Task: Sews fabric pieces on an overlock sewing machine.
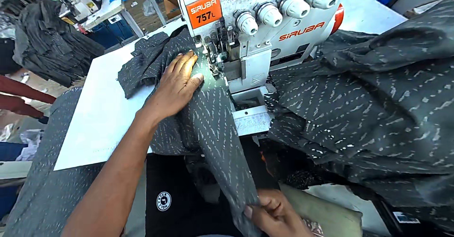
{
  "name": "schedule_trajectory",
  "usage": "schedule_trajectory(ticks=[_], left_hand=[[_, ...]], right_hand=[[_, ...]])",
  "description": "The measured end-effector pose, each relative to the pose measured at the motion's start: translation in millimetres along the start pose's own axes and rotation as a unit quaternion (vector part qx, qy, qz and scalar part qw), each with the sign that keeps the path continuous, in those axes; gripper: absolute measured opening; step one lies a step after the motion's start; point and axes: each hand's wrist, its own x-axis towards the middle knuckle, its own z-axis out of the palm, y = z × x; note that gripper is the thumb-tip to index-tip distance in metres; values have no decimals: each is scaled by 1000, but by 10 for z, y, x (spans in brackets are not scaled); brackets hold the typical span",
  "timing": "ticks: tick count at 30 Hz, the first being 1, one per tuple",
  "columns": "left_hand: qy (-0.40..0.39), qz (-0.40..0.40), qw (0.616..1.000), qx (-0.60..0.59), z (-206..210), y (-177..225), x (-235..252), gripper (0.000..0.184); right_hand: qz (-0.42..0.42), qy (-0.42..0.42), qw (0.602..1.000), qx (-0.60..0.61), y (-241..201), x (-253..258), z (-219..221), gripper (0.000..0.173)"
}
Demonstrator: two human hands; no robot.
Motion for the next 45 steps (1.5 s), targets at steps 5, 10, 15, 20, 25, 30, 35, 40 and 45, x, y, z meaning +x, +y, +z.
schedule_trajectory(ticks=[5,10,15,20,25,30,35,40,45], left_hand=[[137,18,989,57,47,460,-453,49],[58,-14,998,16,94,484,-506,57],[33,-43,998,21,122,355,-302,61],[-7,-61,997,42,31,77,166,69],[-15,-64,996,64,-13,-158,526,70],[-44,-82,993,70,-102,-334,870,69],[-60,-88,989,105,-168,-511,1178,67],[-4,-100,990,101,-212,-734,1480,69],[329,105,937,-47,-156,-512,892,26]], right_hand=[[-5,17,1000,14,-43,-27,6,16],[-7,10,1000,18,-142,-54,12,16],[-27,19,999,-6,-113,199,-14,15],[-85,9,995,42,-185,604,-11,19],[-61,42,997,28,-304,950,-40,23],[-38,70,996,39,-457,1337,-40,21],[-15,103,994,24,-583,1681,-25,27],[8,155,988,9,-702,1807,55,38],[15,164,986,6,-731,1808,65,42]])
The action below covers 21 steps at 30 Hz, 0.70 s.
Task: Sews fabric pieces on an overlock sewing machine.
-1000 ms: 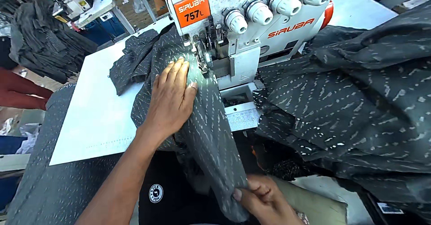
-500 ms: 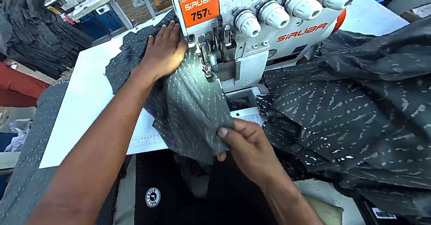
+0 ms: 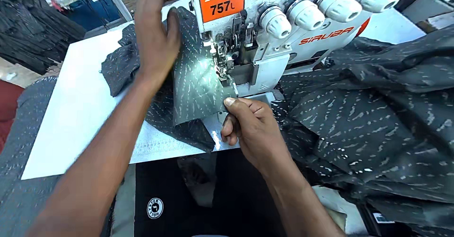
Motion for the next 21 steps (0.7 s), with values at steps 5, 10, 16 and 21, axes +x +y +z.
schedule_trajectory(ticks=[5,10,16,21], left_hand=[[-146,29,958,-247,-343,816,-780,23],[-175,73,960,-205,-341,632,-873,31],[-167,106,956,-217,-239,438,-779,34],[-170,50,978,-108,-263,534,-871,36]], right_hand=[[-2,6,1000,-22,-8,63,-36,38],[12,46,994,-95,-78,99,-31,43],[70,43,953,-290,-320,265,-90,62],[-13,82,901,-425,-293,144,-91,60]])
